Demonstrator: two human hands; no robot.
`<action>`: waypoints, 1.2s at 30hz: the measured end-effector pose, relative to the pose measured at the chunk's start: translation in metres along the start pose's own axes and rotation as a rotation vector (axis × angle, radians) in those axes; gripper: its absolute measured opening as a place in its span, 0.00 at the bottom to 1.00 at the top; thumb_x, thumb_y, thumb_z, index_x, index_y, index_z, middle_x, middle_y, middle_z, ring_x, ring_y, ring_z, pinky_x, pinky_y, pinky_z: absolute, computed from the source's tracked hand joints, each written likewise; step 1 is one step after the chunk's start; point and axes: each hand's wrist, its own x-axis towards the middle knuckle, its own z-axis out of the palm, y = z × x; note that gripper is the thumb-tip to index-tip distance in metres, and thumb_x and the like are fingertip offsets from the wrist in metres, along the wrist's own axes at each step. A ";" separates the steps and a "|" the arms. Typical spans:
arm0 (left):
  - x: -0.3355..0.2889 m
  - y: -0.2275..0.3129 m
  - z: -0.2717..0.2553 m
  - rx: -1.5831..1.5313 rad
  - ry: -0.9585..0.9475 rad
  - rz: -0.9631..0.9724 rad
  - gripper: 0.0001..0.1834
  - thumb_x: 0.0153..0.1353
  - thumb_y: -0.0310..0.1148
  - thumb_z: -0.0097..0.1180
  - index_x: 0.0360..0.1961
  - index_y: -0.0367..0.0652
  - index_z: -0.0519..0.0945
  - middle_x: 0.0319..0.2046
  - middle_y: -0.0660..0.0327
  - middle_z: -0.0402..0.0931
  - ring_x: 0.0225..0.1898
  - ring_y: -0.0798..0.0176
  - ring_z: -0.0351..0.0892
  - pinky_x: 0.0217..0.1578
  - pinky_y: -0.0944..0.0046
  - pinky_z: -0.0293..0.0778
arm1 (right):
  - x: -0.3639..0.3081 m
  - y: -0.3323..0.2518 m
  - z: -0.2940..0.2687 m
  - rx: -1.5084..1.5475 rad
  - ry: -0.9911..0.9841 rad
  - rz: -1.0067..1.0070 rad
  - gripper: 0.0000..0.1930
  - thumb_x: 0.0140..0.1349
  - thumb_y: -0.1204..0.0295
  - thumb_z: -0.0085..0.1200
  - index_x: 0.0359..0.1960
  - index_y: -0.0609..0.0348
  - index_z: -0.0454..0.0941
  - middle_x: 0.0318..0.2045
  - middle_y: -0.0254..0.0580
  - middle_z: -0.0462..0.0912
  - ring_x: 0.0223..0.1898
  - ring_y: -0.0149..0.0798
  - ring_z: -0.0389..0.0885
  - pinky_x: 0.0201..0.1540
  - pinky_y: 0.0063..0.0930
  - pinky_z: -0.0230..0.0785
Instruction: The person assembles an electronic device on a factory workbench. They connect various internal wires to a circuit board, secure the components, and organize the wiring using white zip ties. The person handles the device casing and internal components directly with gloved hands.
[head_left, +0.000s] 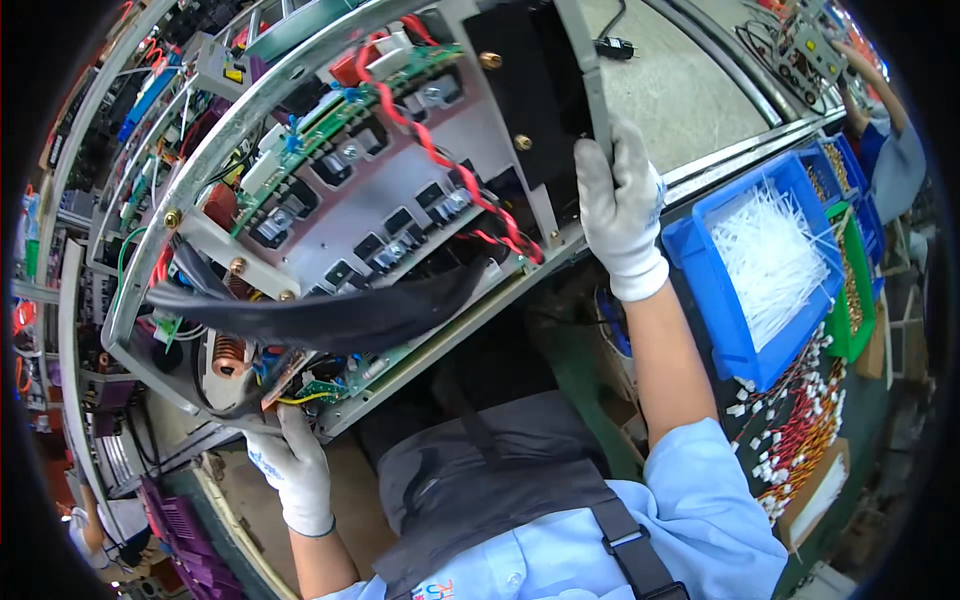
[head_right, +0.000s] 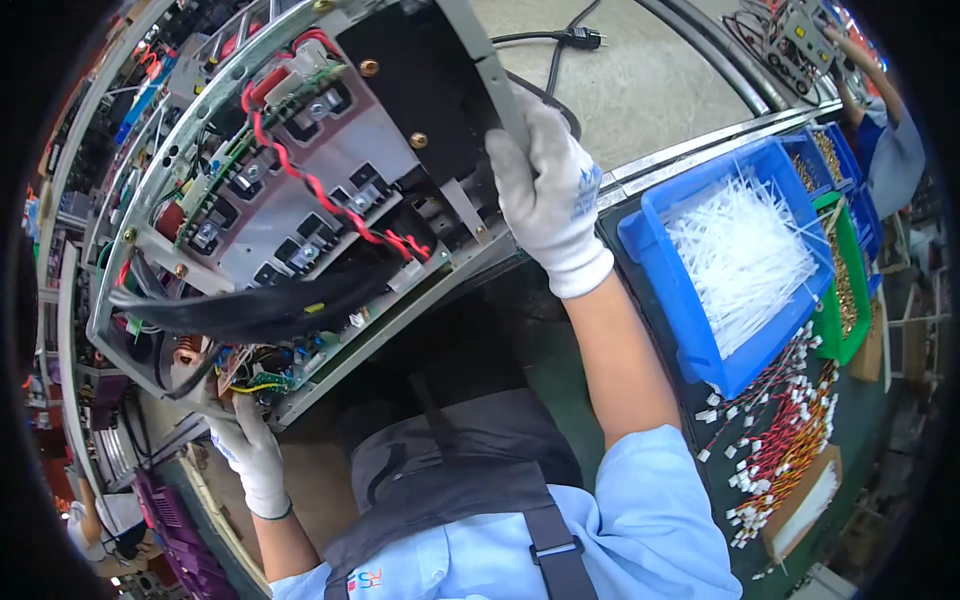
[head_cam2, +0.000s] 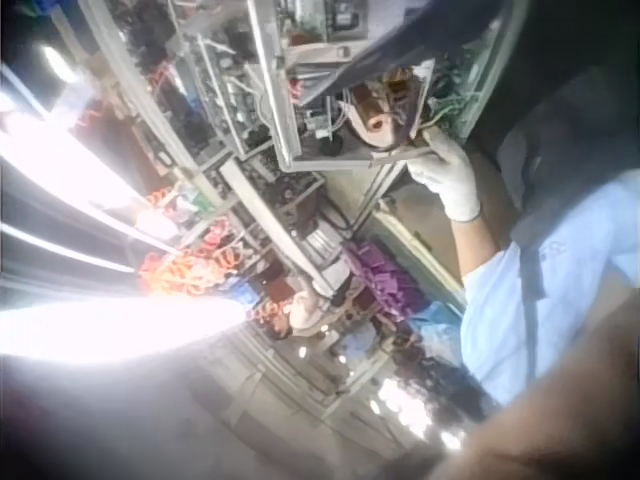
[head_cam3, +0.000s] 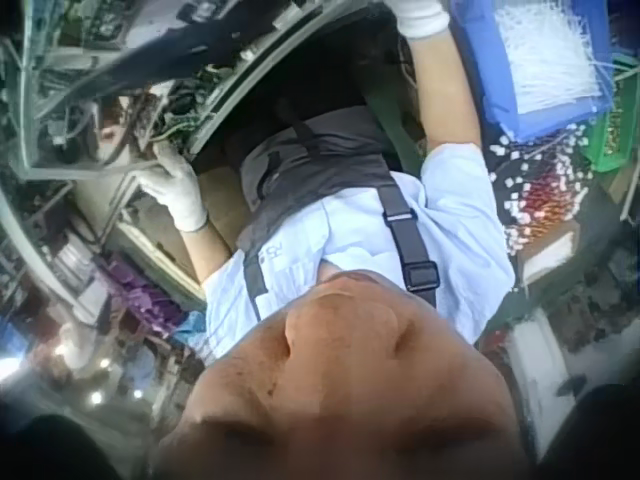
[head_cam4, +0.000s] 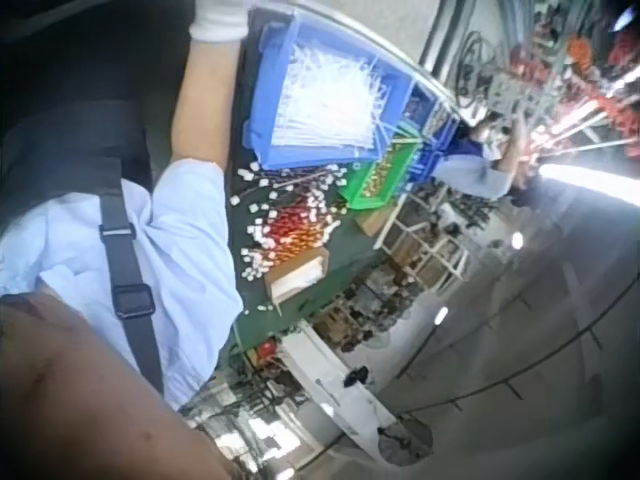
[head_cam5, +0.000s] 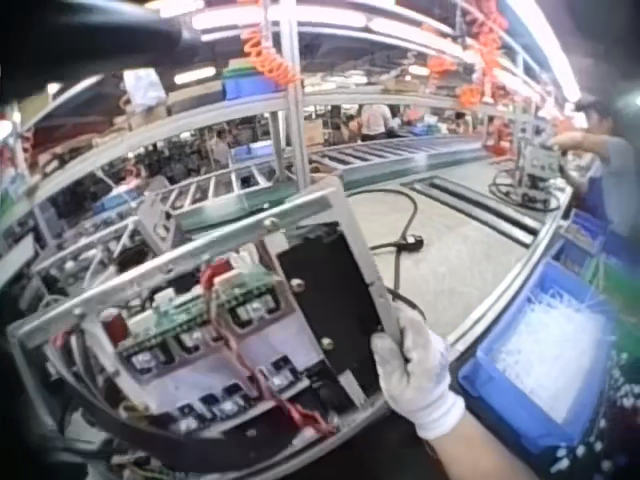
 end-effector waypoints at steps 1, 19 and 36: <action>-0.003 -0.004 -0.001 0.047 -0.009 0.060 0.22 0.69 0.28 0.45 0.60 0.27 0.62 0.51 0.49 0.73 0.49 0.59 0.72 0.50 0.64 0.67 | -0.004 -0.001 -0.001 0.013 -0.011 0.046 0.15 0.66 0.70 0.52 0.51 0.65 0.73 0.31 0.47 0.81 0.27 0.41 0.81 0.32 0.30 0.72; 0.014 0.024 -0.005 0.145 0.032 0.057 0.20 0.61 0.27 0.53 0.54 0.27 0.70 0.37 0.42 0.79 0.35 0.42 0.80 0.39 0.53 0.73 | -0.013 0.039 0.015 -0.345 0.102 -0.081 0.19 0.65 0.64 0.57 0.45 0.73 0.75 0.23 0.53 0.76 0.23 0.49 0.73 0.27 0.38 0.65; 0.032 0.022 -0.013 -0.108 0.022 0.048 0.25 0.60 0.28 0.57 0.55 0.25 0.68 0.41 0.40 0.78 0.36 0.44 0.82 0.37 0.57 0.76 | 0.013 0.020 0.011 -0.237 -0.154 -0.103 0.22 0.71 0.64 0.47 0.55 0.75 0.68 0.43 0.53 0.78 0.39 0.37 0.74 0.44 0.27 0.68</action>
